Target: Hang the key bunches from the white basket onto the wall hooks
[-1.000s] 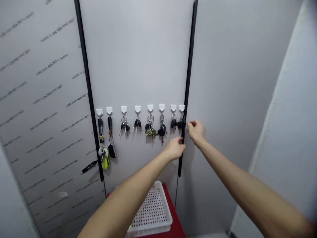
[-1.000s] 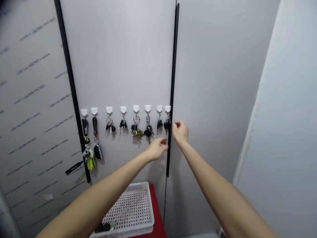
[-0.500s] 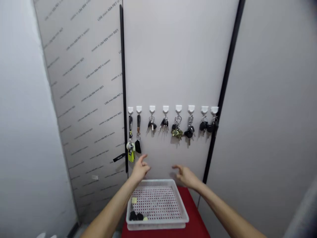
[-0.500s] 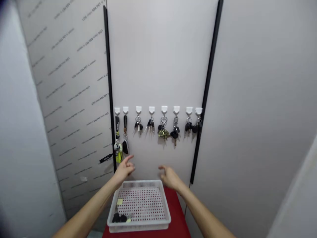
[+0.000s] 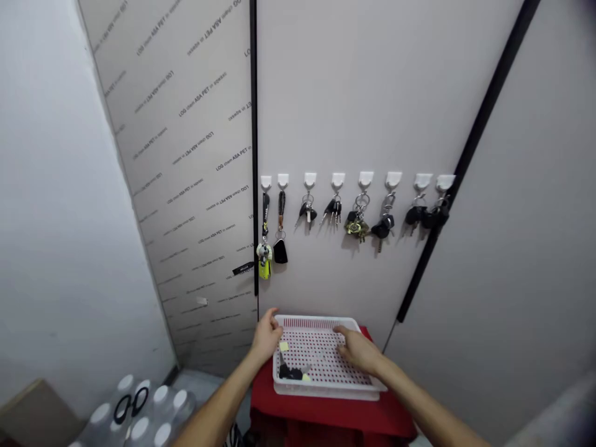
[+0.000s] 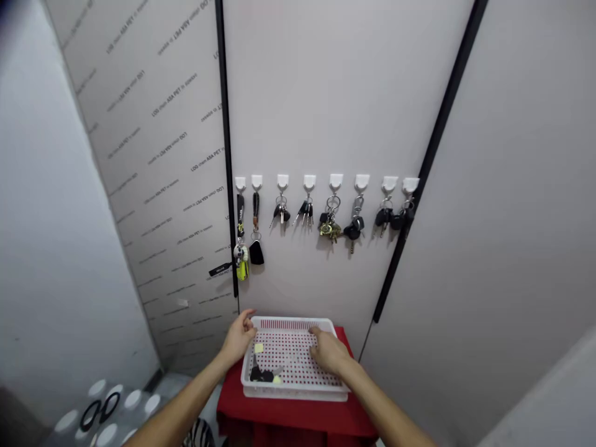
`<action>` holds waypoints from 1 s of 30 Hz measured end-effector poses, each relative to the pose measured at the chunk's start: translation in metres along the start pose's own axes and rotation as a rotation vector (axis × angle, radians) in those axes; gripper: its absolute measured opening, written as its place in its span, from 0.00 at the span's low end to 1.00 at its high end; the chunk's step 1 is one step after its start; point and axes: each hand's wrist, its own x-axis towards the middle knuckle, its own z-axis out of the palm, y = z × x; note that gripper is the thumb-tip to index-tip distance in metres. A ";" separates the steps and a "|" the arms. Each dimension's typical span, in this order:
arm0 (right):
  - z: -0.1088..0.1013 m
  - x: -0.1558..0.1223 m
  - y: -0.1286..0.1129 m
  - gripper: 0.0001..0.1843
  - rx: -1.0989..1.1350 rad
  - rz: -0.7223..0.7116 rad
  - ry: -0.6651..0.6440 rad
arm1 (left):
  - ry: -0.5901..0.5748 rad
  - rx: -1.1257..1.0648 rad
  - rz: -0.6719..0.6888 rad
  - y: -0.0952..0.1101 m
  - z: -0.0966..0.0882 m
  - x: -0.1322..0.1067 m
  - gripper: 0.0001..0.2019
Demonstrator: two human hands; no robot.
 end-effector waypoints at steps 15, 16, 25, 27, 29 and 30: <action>-0.184 -0.028 -0.091 0.36 1.018 -0.574 0.598 | -0.305 -0.582 0.523 0.231 -0.060 0.015 0.36; -0.194 -0.032 -0.098 0.36 1.040 -0.620 0.645 | -0.278 -0.581 0.554 0.246 -0.064 0.010 0.35; -0.201 -0.031 -0.103 0.37 1.054 -0.726 0.641 | -0.316 -0.565 0.607 0.264 -0.049 0.003 0.34; -0.202 -0.026 -0.100 0.35 1.012 -0.676 0.657 | -0.327 -0.525 0.602 0.256 -0.050 0.010 0.35; -0.202 -0.015 -0.095 0.31 0.941 -0.563 0.724 | -0.261 -0.419 0.589 0.242 -0.056 0.022 0.33; -0.202 -0.008 -0.092 0.29 0.892 -0.486 0.780 | -0.160 -0.345 0.567 0.233 -0.060 0.029 0.32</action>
